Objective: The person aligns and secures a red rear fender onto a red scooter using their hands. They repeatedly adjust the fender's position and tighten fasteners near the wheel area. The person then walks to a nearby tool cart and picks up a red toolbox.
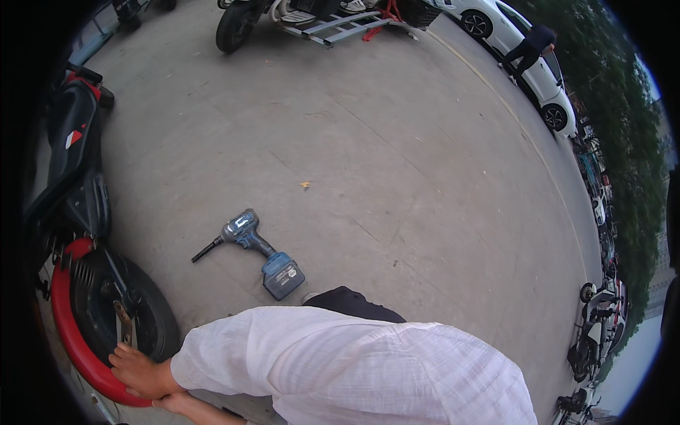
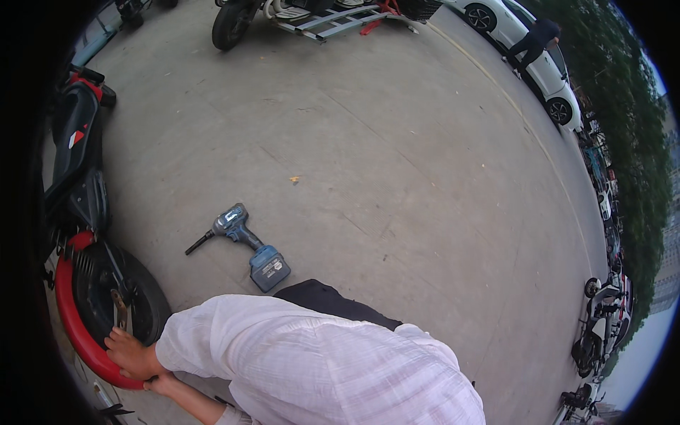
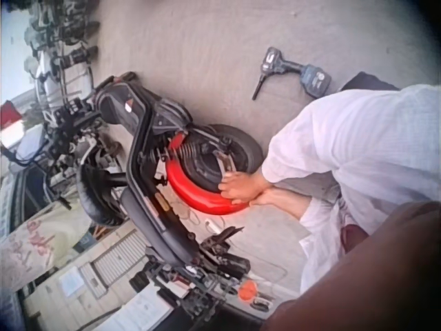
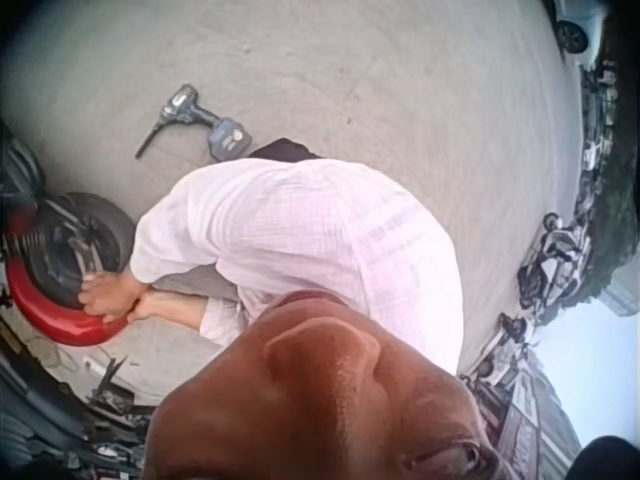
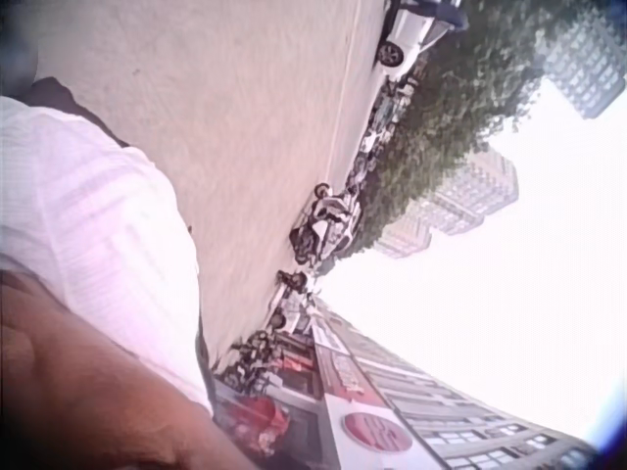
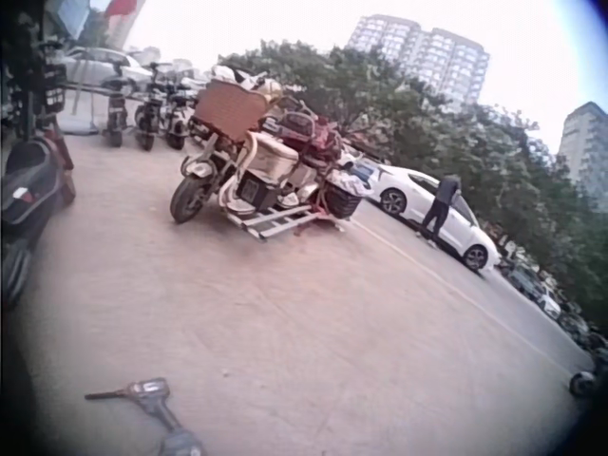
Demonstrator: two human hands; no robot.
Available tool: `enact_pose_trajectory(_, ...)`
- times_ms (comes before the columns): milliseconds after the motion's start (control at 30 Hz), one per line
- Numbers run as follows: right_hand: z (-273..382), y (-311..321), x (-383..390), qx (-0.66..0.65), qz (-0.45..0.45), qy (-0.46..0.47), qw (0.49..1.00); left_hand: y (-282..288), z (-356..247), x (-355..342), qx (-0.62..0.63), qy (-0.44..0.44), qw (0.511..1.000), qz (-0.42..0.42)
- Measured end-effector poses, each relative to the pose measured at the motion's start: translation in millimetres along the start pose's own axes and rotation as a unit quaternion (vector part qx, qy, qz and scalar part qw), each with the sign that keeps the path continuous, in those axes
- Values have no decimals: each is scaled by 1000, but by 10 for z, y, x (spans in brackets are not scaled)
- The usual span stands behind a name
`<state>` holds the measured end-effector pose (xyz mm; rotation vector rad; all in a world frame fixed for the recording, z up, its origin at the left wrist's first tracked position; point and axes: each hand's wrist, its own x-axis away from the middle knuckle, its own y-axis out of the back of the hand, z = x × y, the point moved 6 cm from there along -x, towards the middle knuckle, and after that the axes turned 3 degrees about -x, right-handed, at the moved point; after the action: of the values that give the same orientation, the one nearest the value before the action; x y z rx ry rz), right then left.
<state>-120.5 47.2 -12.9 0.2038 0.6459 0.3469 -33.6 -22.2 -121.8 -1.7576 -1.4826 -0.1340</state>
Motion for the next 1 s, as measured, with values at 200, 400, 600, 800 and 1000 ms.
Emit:
enact_pose_trajectory(200,17,14,-32,45,13,22,999,65,6,-75,38,28,999,-6)
enact_pose_trajectory(400,23,-4,-42,68,5,38,997,110,1,-138,80,64,995,7)
enact_pose_trajectory(600,-5,28,-40,57,-1,33,998,205,59,-227,69,74,995,23)
enact_pose_trajectory(800,16,157,-27,53,-14,38,998,206,133,-179,98,63,992,41)
enact_pose_trajectory(1000,35,196,-89,38,8,33,999,96,185,-85,115,61,990,62)
